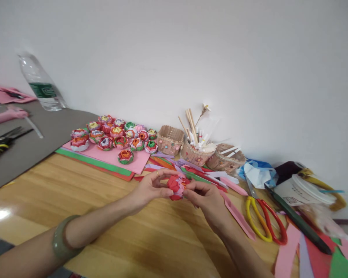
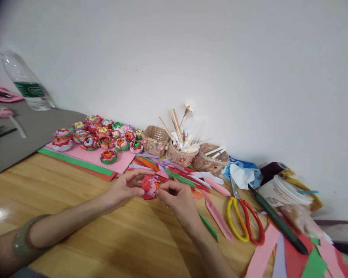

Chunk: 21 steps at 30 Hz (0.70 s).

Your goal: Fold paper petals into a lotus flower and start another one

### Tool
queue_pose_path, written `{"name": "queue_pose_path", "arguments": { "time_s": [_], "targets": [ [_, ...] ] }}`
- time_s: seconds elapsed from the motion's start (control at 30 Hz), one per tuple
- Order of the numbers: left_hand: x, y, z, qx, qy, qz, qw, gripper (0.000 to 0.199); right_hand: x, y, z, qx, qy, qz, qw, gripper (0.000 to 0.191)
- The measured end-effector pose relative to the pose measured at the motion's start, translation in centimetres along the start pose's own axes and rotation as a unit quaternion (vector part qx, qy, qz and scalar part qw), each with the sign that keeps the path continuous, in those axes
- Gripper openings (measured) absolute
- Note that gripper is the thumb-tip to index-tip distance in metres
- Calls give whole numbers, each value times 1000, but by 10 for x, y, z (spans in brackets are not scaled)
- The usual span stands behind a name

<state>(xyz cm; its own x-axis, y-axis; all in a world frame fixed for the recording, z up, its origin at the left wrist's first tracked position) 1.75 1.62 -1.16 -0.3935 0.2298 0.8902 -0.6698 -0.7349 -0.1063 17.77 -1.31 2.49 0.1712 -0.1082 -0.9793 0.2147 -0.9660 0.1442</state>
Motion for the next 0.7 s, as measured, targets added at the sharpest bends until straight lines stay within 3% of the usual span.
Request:
{"name": "queue_pose_path", "arguments": {
  "time_s": [0.33,0.7],
  "targets": [
    [0,-1,0,2,5,5,1000,40,1,2,-3,-24,6,-30,999,23],
    [1,0,1,-20,-18,-1,1000,40,4,-1,-2,-22,2,-9,1000,21]
  ]
}}
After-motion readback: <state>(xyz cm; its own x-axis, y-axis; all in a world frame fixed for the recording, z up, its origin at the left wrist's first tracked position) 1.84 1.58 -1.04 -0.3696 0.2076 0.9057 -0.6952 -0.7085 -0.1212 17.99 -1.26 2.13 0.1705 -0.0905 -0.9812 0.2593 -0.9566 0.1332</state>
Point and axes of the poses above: each hand's wrist, its own y-axis away from the middle knuckle, its own z-axis out of the palm, x = y × z, the point moved 2 cm from there along -y, towards the middle knuckle, and after that the axes turned 9 degrees about -x, right-handed, at the moved point
